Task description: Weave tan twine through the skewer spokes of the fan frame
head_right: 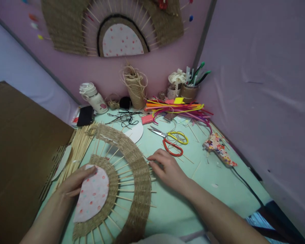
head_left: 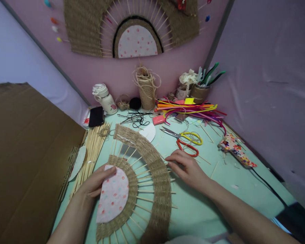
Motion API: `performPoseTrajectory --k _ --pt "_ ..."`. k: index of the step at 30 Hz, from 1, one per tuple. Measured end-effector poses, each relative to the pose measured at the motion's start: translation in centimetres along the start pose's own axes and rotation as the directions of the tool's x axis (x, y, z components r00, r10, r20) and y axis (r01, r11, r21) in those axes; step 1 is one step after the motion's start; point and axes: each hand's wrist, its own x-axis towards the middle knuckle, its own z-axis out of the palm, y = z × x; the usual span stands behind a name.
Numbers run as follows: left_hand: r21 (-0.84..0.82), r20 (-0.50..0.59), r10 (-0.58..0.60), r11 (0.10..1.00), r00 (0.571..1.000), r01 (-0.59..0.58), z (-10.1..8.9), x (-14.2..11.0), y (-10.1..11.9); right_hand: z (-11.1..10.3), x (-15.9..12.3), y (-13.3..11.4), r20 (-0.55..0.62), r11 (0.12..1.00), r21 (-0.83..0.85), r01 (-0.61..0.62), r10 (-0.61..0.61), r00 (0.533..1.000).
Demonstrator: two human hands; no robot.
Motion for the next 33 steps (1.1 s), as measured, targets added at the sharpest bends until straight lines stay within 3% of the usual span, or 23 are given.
performPoseTrajectory --k 4,11,14,23,29,33 --pt "0.050 -0.036 0.057 0.997 0.998 -0.055 0.2 0.2 -0.1 -0.2 0.2 -0.3 0.027 0.993 0.111 -0.037 0.035 0.999" --pt "-0.068 -0.118 0.141 0.986 0.983 -0.149 0.3 0.3 1.1 -0.2 1.4 -0.9 0.067 0.893 0.418 -0.168 0.154 0.986" --pt "-0.118 -0.125 0.176 0.974 0.976 -0.191 0.7 0.0 1.6 -0.4 2.4 -1.4 0.039 0.869 0.464 -0.173 0.175 0.984" --pt "-0.152 -0.072 0.204 0.965 0.976 -0.213 1.6 0.2 3.5 -2.2 6.9 -2.8 -0.139 0.968 0.247 0.032 0.003 0.990" --pt "-0.174 -0.023 0.202 0.964 0.979 -0.203 0.7 1.5 4.2 -1.3 9.1 -2.8 -0.164 0.993 0.101 0.063 -0.046 0.985" --pt "-0.192 0.006 0.177 0.966 0.984 -0.172 -0.2 2.1 3.5 -0.5 9.3 -2.1 -0.181 0.981 -0.080 0.175 -0.187 0.966"
